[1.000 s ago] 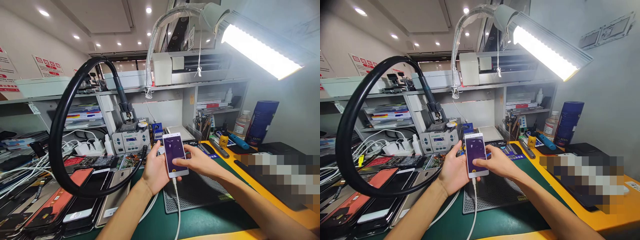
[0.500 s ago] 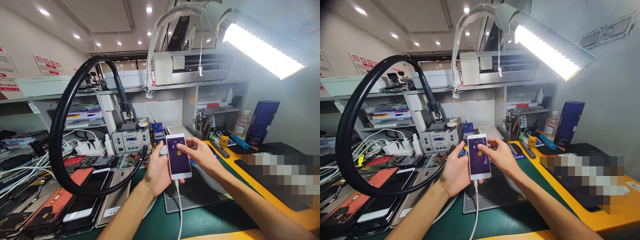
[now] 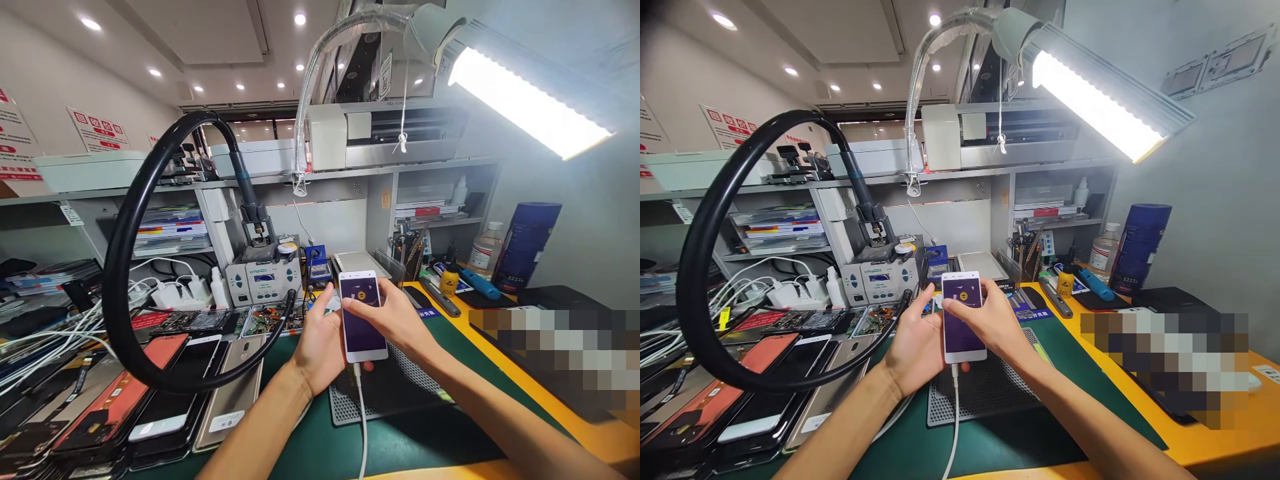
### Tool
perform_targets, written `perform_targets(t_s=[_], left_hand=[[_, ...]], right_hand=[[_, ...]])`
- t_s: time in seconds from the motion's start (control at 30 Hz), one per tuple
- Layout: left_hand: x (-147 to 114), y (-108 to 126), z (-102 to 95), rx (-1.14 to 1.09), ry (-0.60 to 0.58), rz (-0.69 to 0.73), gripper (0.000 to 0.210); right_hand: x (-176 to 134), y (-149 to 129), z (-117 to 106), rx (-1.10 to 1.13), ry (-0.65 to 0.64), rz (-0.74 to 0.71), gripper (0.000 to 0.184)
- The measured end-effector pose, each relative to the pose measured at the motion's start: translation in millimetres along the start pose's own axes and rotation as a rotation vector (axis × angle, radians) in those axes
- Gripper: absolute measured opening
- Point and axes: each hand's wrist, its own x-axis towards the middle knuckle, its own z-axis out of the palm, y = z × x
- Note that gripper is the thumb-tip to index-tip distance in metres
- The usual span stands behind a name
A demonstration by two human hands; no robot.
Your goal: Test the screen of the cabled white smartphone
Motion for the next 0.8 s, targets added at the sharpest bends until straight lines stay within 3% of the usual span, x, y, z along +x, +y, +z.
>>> perform_targets(t_s=[0.27,0.8], left_hand=[[-1.2,3.5,-4.2,-0.048,0.085,-0.016,0.077],[-2.7,6.7,-3.8,-0.082,0.123,-0.02,0.075]], right_hand=[[-7.7,9.2,8.5,0.105,-0.192,-0.052,0.056],[-8.1,21.0,11.9,0.131,-0.268,-0.142,0.053]])
